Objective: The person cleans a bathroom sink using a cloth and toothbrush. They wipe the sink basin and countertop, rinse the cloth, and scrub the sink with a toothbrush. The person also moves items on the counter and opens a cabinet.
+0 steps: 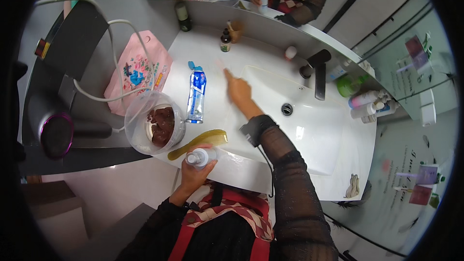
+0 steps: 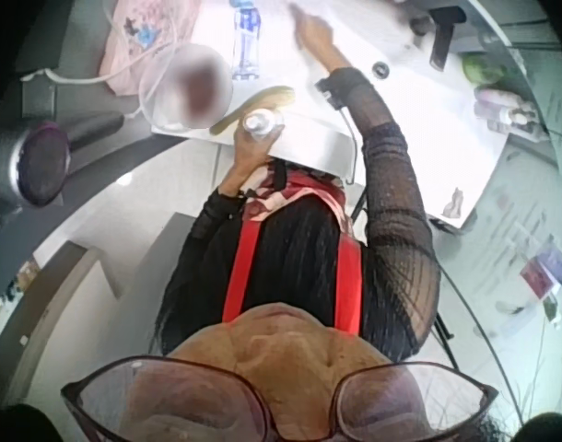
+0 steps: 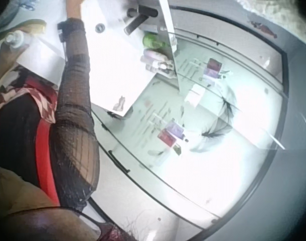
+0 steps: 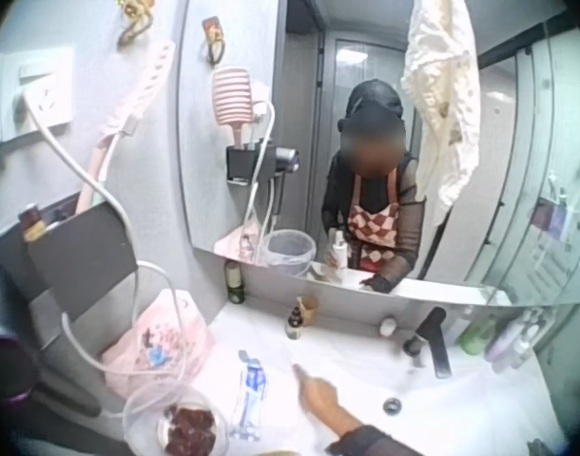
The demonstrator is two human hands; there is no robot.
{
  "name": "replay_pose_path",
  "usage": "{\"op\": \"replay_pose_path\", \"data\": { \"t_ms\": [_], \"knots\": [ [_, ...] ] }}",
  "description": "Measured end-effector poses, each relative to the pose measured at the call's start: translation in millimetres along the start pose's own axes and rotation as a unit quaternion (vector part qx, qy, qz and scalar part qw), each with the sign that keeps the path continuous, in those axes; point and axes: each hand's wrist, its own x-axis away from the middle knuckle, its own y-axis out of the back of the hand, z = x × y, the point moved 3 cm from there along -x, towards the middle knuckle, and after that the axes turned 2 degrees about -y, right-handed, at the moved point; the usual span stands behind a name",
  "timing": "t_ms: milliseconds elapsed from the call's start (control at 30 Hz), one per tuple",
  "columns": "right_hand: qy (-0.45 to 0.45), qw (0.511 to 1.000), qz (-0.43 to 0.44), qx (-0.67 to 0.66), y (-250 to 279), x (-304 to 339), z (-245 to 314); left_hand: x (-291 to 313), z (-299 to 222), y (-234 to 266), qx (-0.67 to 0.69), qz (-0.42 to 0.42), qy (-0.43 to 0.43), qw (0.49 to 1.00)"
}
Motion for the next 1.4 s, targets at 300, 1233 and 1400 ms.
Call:
{"op": "replay_pose_path", "data": {
  "t_ms": [300,1233,1400],
  "knots": [
    [-0.074,0.986,-0.121,0.088,23.4,4.2,-119.4,-8.8,-4.0,-12.3,0.008,0.030,-0.017,0.999],
    [-0.171,0.979,-0.089,0.072,36.9,51.1,-165.5,-23.1,-25.4,-63.8,0.007,0.071,0.003,0.997],
    [0.002,0.991,-0.076,0.109,75.5,94.7,-203.0,-17.3,-21.4,-58.2,0.018,0.030,0.008,0.999]
  ]
}}
